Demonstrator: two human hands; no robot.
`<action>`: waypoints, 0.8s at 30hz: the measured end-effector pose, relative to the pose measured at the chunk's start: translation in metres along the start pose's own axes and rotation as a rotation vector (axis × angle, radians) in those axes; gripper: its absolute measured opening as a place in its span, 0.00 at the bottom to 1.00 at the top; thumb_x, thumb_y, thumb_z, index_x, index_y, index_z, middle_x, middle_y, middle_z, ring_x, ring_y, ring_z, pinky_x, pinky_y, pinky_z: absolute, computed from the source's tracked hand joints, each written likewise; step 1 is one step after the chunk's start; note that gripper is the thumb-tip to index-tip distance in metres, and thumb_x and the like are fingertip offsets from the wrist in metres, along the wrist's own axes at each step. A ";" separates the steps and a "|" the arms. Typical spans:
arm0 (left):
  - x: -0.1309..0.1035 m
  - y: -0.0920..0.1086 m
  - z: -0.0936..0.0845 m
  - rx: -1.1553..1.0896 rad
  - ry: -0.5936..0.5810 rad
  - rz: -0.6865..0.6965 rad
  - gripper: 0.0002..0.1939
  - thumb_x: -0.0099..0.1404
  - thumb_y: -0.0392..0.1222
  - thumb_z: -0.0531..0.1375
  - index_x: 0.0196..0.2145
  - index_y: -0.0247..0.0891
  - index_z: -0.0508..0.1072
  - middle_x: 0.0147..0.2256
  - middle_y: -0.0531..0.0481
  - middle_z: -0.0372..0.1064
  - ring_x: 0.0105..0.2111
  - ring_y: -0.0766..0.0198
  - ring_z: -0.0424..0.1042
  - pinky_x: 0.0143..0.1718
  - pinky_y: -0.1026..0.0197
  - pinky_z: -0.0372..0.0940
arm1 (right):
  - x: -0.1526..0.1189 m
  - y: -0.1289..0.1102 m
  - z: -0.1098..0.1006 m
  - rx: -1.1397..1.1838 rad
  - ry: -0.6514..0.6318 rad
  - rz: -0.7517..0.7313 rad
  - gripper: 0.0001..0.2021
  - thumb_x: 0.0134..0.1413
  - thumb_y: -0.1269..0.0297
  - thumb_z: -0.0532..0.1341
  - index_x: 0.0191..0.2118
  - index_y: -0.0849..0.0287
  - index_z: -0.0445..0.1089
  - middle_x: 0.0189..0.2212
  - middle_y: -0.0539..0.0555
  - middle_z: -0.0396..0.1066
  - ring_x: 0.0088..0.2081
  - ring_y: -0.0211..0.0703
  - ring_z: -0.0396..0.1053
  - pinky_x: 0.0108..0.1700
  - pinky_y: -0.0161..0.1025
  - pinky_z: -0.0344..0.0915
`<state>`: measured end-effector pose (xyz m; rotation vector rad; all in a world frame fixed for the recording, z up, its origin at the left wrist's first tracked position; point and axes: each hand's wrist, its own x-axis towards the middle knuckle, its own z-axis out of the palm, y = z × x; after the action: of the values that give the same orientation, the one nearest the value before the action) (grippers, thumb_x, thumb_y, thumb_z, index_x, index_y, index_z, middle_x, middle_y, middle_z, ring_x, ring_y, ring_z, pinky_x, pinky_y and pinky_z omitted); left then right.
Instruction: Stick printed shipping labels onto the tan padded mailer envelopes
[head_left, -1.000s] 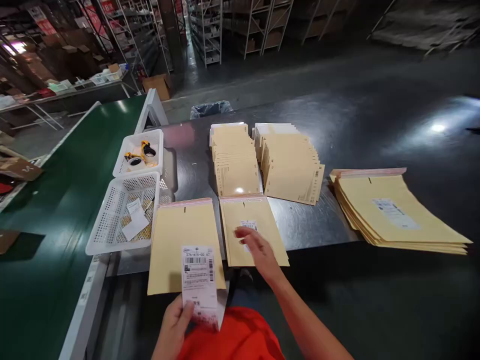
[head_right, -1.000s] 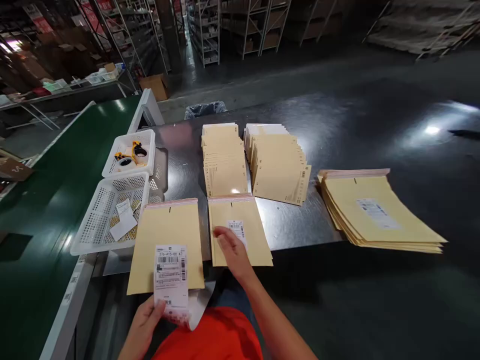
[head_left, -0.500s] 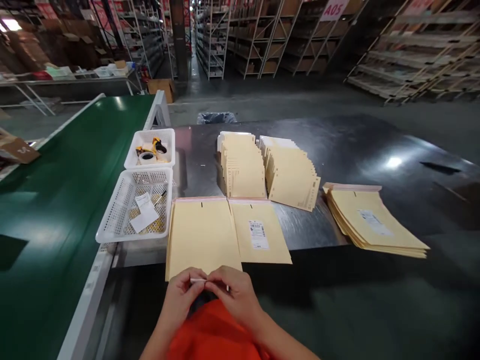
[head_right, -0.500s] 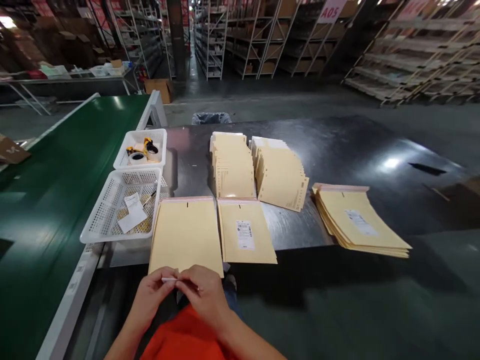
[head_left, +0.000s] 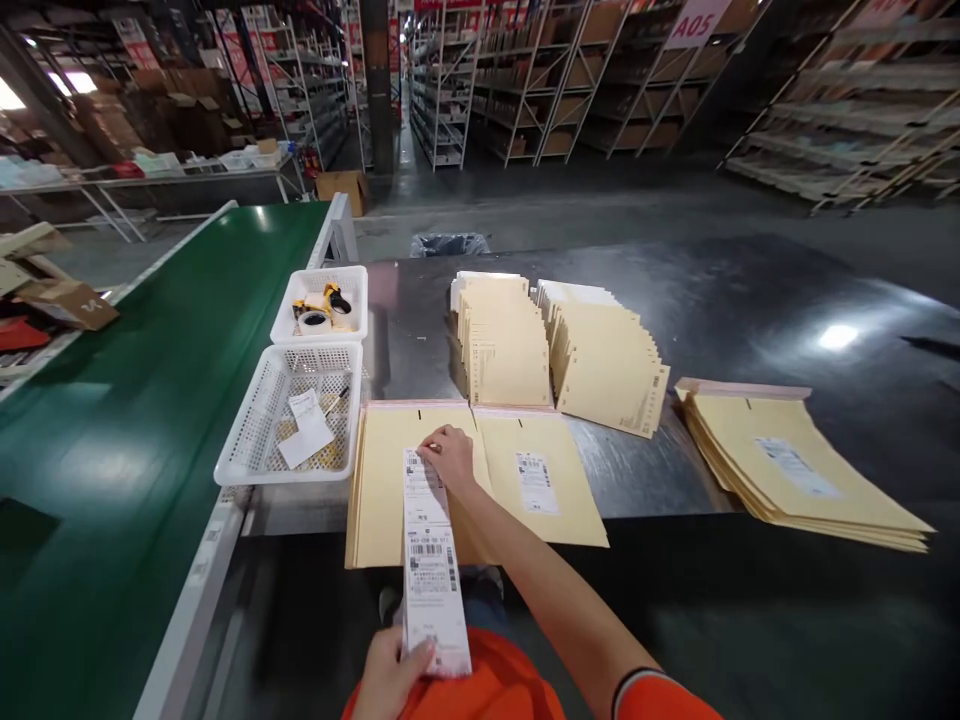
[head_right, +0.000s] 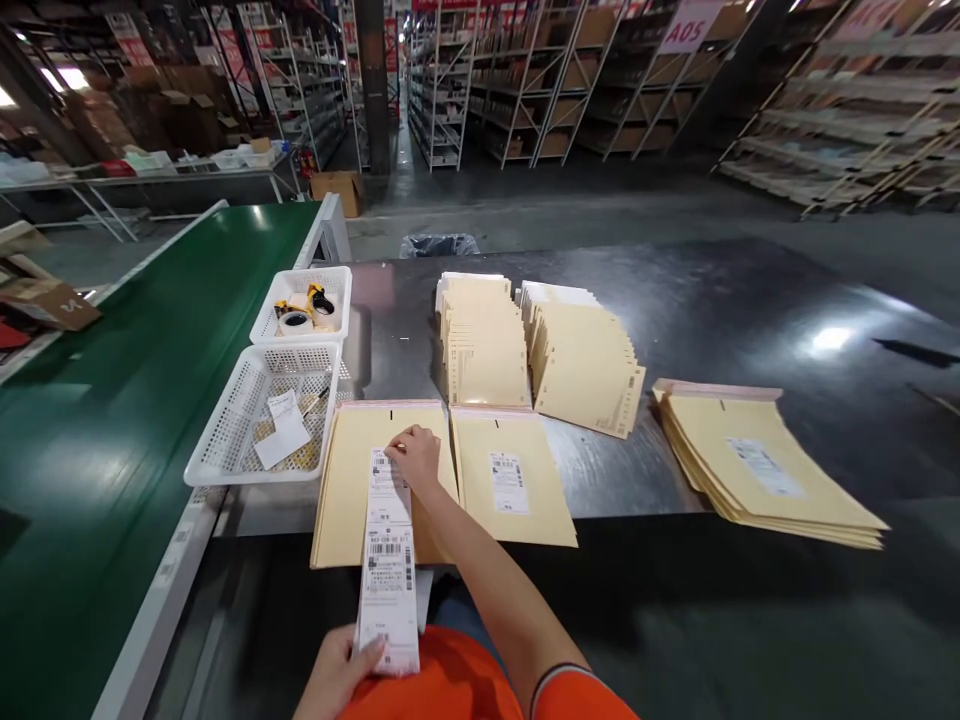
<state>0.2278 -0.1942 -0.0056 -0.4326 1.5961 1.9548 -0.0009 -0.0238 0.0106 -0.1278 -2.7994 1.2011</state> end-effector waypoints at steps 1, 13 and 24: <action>-0.008 -0.004 -0.002 0.109 -0.046 0.110 0.18 0.49 0.57 0.66 0.24 0.37 0.80 0.28 0.41 0.77 0.30 0.49 0.75 0.33 0.53 0.68 | -0.001 0.002 0.003 -0.013 0.003 0.002 0.05 0.49 0.63 0.62 0.28 0.56 0.75 0.33 0.54 0.70 0.40 0.48 0.64 0.46 0.47 0.57; 0.035 0.058 -0.038 0.606 0.306 0.370 0.21 0.61 0.55 0.54 0.34 0.36 0.79 0.36 0.40 0.77 0.39 0.50 0.75 0.42 0.52 0.69 | -0.042 0.008 0.004 -0.536 -0.306 -0.372 0.30 0.63 0.54 0.44 0.64 0.70 0.49 0.65 0.67 0.45 0.66 0.58 0.41 0.63 0.60 0.39; -0.012 0.091 -0.029 0.829 -0.155 0.581 0.16 0.66 0.45 0.52 0.43 0.42 0.78 0.47 0.42 0.74 0.45 0.52 0.73 0.44 0.55 0.70 | -0.108 -0.002 -0.034 -0.072 -0.470 -0.686 0.19 0.60 0.62 0.54 0.54 0.61 0.66 0.54 0.60 0.67 0.56 0.50 0.64 0.58 0.50 0.60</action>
<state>0.1786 -0.2365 0.0659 0.5528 2.3905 1.4107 0.1106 -0.0130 0.0293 1.1444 -2.8219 1.0359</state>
